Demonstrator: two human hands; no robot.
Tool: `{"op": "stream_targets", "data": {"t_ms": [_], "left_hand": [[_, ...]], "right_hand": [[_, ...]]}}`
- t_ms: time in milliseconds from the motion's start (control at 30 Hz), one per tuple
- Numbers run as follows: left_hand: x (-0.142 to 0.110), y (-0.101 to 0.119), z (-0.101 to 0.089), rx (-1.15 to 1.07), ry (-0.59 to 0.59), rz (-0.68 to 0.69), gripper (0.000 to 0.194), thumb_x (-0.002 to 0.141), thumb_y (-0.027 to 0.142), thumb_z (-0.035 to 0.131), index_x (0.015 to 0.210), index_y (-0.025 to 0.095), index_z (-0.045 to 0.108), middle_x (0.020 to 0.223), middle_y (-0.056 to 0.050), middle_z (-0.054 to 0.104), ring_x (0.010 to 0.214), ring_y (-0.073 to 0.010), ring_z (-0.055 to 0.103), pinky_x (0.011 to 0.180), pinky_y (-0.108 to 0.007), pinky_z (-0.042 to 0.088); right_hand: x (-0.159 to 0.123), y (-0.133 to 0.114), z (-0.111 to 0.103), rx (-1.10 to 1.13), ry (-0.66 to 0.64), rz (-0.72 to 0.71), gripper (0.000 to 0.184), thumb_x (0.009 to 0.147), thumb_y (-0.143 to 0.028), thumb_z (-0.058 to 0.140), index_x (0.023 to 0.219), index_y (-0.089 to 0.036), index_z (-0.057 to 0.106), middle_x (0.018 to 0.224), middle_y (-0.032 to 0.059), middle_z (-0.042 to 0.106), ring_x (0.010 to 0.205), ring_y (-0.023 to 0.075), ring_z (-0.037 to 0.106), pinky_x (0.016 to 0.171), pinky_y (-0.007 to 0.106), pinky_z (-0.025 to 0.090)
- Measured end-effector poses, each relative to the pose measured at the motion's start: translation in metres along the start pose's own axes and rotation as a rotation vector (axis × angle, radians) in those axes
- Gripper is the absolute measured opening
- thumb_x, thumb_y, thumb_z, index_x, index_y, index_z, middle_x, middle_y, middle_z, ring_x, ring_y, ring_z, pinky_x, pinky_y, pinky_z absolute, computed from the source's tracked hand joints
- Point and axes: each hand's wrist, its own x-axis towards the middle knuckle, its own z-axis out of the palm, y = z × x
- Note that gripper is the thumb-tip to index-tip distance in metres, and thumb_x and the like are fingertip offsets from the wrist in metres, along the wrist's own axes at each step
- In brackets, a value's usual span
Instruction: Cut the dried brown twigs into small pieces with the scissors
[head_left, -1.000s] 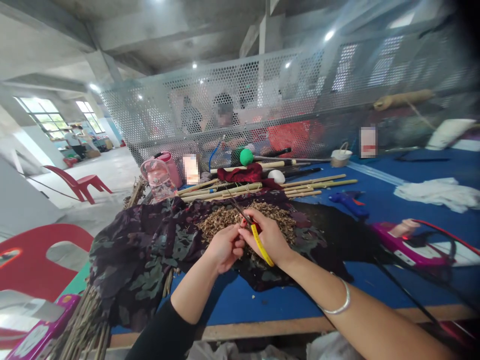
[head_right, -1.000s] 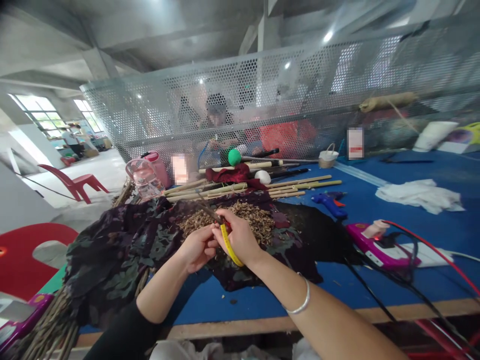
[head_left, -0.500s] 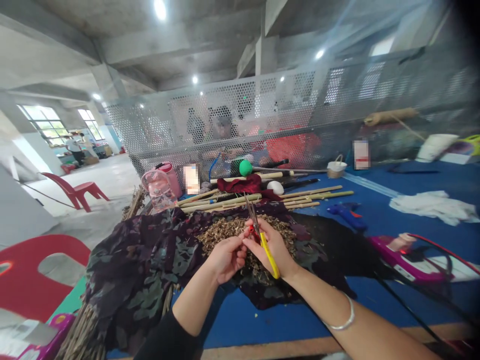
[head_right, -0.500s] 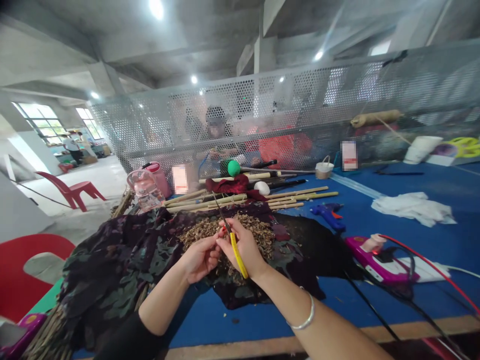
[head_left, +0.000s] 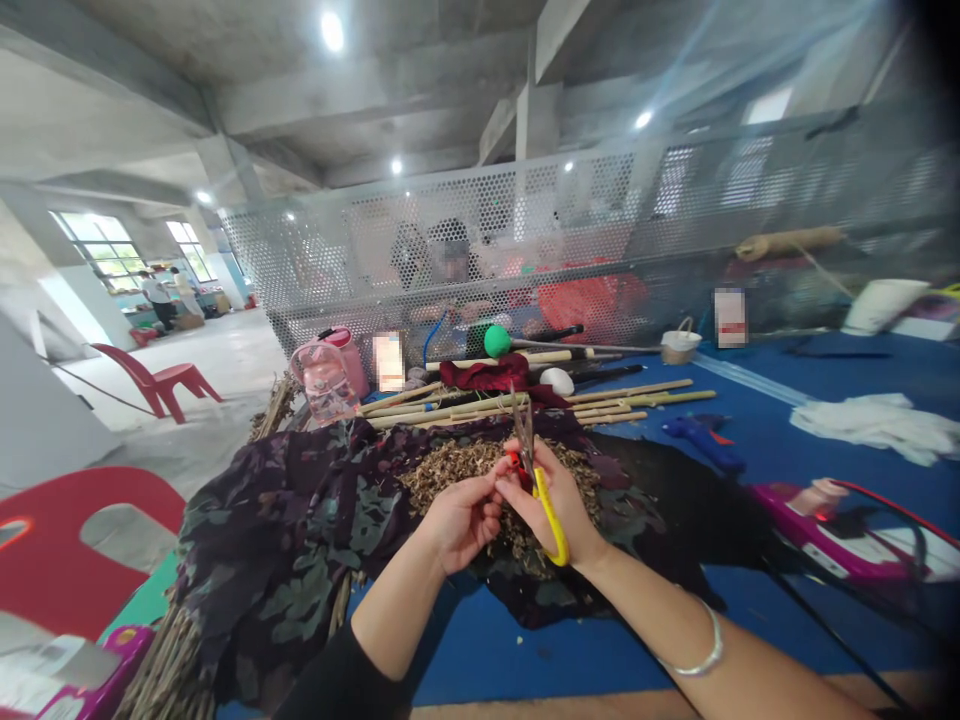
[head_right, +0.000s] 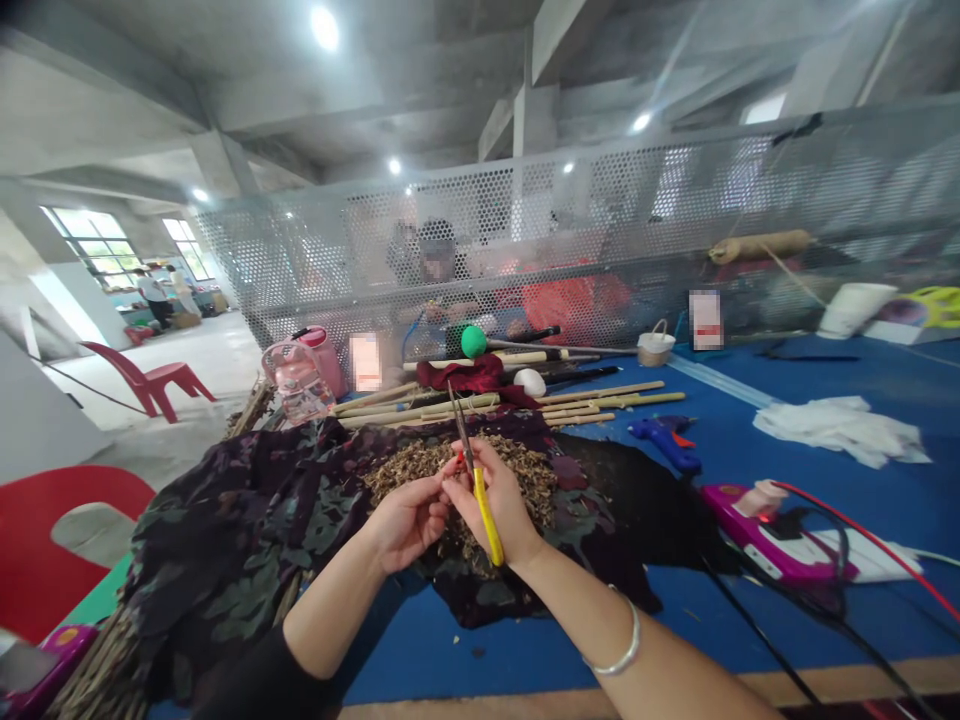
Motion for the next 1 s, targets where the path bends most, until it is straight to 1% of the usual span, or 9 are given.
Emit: {"op": "stream_targets", "data": {"t_ms": [133, 333, 467, 533, 667, 733, 833, 900, 1000], "left_hand": [[0.001, -0.001, -0.003, 0.015, -0.007, -0.005, 0.015, 0.075, 0.021, 0.065, 0.085, 0.010, 0.062, 0.063, 0.002, 0.048, 0.045, -0.0006, 0.043, 0.040, -0.009, 0.037], [0.003, -0.004, -0.003, 0.080, 0.001, 0.014, 0.022, 0.070, 0.028, 0.071, 0.075, 0.009, 0.061, 0.062, 0.002, 0.046, 0.044, 0.0004, 0.040, 0.038, -0.009, 0.034], [0.004, -0.003, -0.002, 0.093, 0.020, 0.042, 0.024, 0.066, 0.028, 0.075, 0.074, 0.008, 0.063, 0.060, 0.003, 0.046, 0.044, 0.0008, 0.038, 0.040, -0.009, 0.034], [0.004, -0.001, -0.002, 0.094, 0.033, 0.082, 0.026, 0.065, 0.028, 0.075, 0.076, 0.008, 0.064, 0.059, 0.003, 0.046, 0.045, 0.0004, 0.038, 0.040, -0.010, 0.033], [0.006, 0.007, -0.007, 0.035, 0.102, 0.183, 0.035, 0.059, 0.030, 0.079, 0.081, 0.009, 0.062, 0.055, 0.006, 0.039, 0.044, 0.0002, 0.033, 0.039, -0.010, 0.028], [0.007, 0.011, -0.010, -0.006, 0.133, 0.220, 0.038, 0.058, 0.033, 0.079, 0.081, 0.010, 0.060, 0.052, 0.009, 0.031, 0.041, 0.0005, 0.026, 0.035, -0.010, 0.020], [0.008, 0.016, -0.013, -0.023, 0.173, 0.227, 0.041, 0.059, 0.037, 0.077, 0.085, 0.013, 0.056, 0.050, 0.011, 0.020, 0.038, -0.0002, 0.016, 0.033, -0.012, 0.010], [0.008, 0.017, -0.013, -0.027, 0.189, 0.233, 0.041, 0.060, 0.038, 0.076, 0.084, 0.014, 0.054, 0.050, 0.012, 0.018, 0.038, -0.0004, 0.014, 0.033, -0.012, 0.008], [0.006, 0.019, -0.012, -0.092, 0.174, 0.280, 0.037, 0.062, 0.036, 0.076, 0.077, 0.015, 0.049, 0.052, 0.011, 0.020, 0.038, 0.0001, 0.014, 0.032, -0.012, 0.010]], "right_hand": [[0.001, 0.002, -0.003, -0.053, -0.007, 0.002, 0.040, 0.072, -0.022, 0.064, 0.107, -0.023, 0.044, 0.088, 0.0019, 0.059, 0.068, 0.0122, 0.056, 0.065, 0.027, 0.050], [0.002, 0.005, -0.003, -0.084, -0.017, -0.013, 0.037, 0.072, -0.018, 0.060, 0.105, -0.022, 0.046, 0.085, 0.0011, 0.060, 0.064, 0.0114, 0.056, 0.060, 0.024, 0.049], [0.000, 0.009, 0.000, -0.104, 0.023, -0.006, 0.037, 0.073, -0.019, 0.059, 0.107, -0.022, 0.046, 0.088, 0.0021, 0.060, 0.073, 0.0141, 0.060, 0.068, 0.027, 0.050], [-0.002, 0.007, 0.000, -0.110, 0.039, 0.005, 0.038, 0.074, -0.023, 0.060, 0.109, -0.022, 0.045, 0.089, 0.0028, 0.060, 0.076, 0.0149, 0.059, 0.071, 0.028, 0.050], [-0.003, -0.005, -0.002, 0.019, 0.034, 0.102, 0.035, 0.078, -0.040, 0.058, 0.106, -0.022, 0.045, 0.082, 0.0013, 0.055, 0.065, 0.0121, 0.053, 0.060, 0.025, 0.048], [-0.002, -0.011, -0.005, 0.156, -0.055, 0.185, 0.037, 0.080, -0.050, 0.054, 0.103, -0.022, 0.045, 0.075, -0.0009, 0.050, 0.058, 0.0099, 0.049, 0.053, 0.022, 0.045], [0.000, -0.016, -0.008, 0.285, -0.310, 0.301, 0.047, 0.078, -0.062, 0.048, 0.099, -0.021, 0.044, 0.067, -0.0034, 0.048, 0.048, 0.0071, 0.043, 0.043, 0.020, 0.041], [0.000, -0.017, -0.007, 0.292, -0.457, 0.335, 0.055, 0.075, -0.069, 0.045, 0.098, -0.019, 0.044, 0.064, -0.0040, 0.048, 0.045, 0.0061, 0.041, 0.039, 0.018, 0.039], [-0.002, -0.015, -0.003, 0.264, -0.557, 0.344, 0.059, 0.073, -0.073, 0.043, 0.096, -0.019, 0.044, 0.063, -0.0041, 0.048, 0.042, 0.0049, 0.041, 0.037, 0.016, 0.038]]}}
